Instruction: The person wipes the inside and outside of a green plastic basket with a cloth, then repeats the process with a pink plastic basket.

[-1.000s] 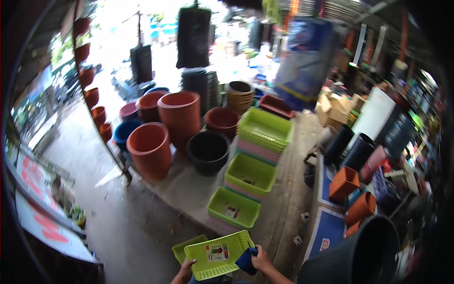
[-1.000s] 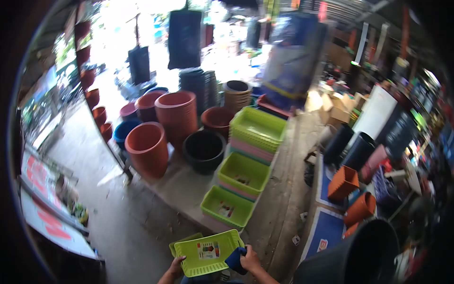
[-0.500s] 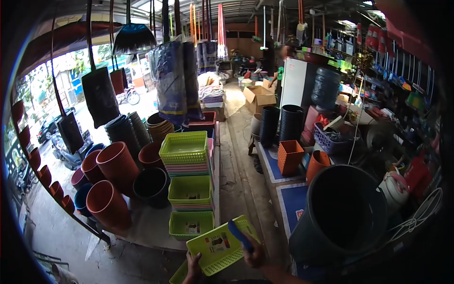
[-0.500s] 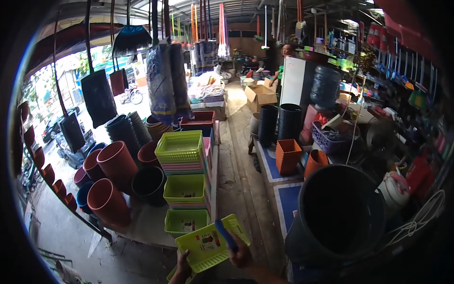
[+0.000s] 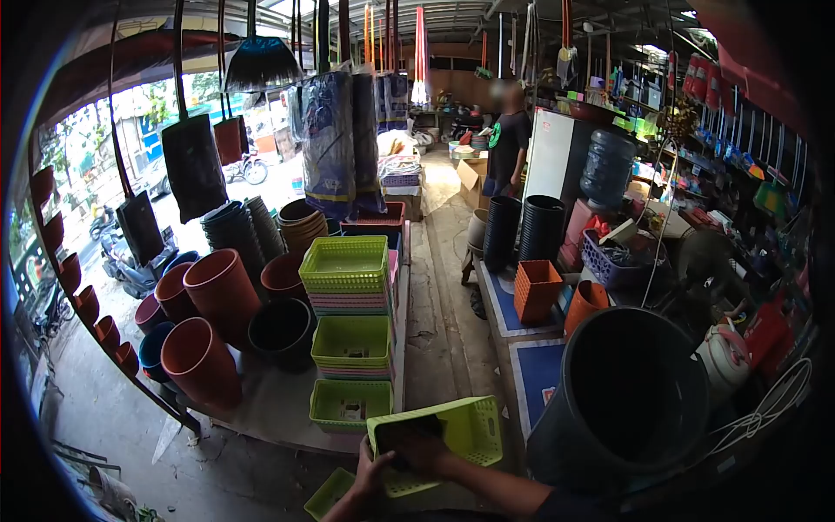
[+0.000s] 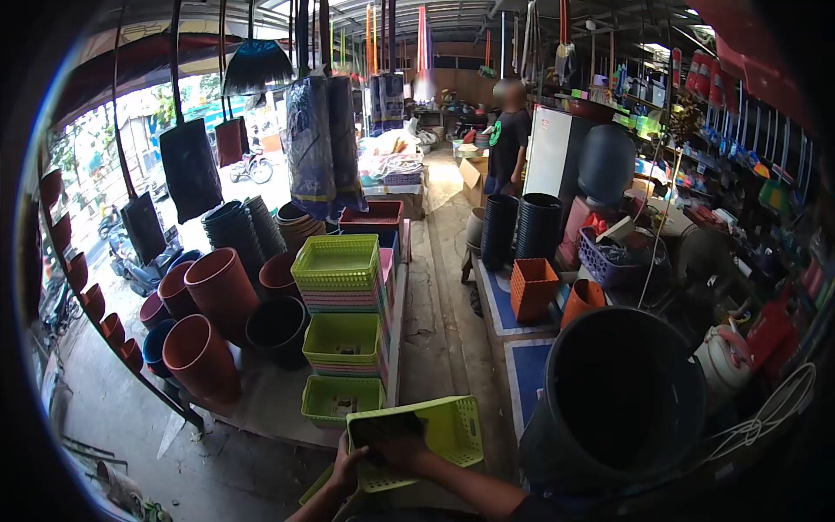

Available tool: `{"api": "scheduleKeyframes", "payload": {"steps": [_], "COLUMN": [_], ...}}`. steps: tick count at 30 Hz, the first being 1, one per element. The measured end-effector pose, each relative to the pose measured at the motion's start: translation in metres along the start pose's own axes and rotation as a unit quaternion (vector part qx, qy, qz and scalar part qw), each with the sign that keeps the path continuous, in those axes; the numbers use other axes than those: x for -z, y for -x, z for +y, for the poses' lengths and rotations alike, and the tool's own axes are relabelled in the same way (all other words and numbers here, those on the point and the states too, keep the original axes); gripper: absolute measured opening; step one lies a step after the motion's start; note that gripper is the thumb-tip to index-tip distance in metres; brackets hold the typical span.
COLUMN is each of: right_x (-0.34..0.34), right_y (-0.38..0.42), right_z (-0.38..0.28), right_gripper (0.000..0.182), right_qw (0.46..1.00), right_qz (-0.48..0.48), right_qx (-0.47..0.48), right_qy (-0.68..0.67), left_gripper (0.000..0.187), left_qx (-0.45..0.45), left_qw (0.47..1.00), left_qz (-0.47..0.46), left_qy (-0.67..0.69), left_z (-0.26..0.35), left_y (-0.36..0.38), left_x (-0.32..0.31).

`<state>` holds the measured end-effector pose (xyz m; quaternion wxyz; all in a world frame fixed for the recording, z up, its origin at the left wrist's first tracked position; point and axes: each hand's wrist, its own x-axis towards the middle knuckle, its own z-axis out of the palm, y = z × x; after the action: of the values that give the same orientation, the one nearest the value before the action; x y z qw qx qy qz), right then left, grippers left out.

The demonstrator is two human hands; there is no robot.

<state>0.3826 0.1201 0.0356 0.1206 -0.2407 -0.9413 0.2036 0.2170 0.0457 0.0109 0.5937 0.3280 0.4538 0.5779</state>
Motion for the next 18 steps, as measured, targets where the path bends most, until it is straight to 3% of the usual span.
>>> {"api": "scheduleKeyframes", "payload": {"steps": [3,6,10,14,16,18], "right_x": [0.011,0.015,0.007,-0.024,-0.034,-0.035], "right_y": [-0.003,0.012,0.024,0.002,-0.006,-0.003], "right_z": [0.014,0.058,0.057,0.029,0.022,0.021], "right_gripper": [0.073,0.079,0.084,0.080,0.089,0.089], "right_qw": [0.995,0.989,0.984,0.988,0.981,0.990], "right_qz": [-0.045,-0.017,0.034,0.089,0.110,0.060], "right_qx": [-0.052,-0.123,-0.161,-0.126,0.094,0.090], "right_qy": [0.068,0.080,0.070,-0.012,-0.132,-0.093], "left_gripper": [0.086,0.086,0.084,0.082,0.078,0.080], "left_qx": [0.000,-0.029,-0.042,-0.041,-0.022,-0.032], "left_qw": [0.995,0.996,0.997,0.998,0.999,0.999], "left_qz": [0.012,0.024,0.048,0.052,0.032,0.015], "left_qy": [0.103,0.084,0.045,0.021,0.037,0.037], "left_z": [0.015,0.018,0.025,0.029,0.030,0.024], "left_y": [-0.001,0.000,0.013,0.011,0.006,0.000], "left_x": [0.005,0.018,-0.009,-0.030,-0.030,-0.024]}}
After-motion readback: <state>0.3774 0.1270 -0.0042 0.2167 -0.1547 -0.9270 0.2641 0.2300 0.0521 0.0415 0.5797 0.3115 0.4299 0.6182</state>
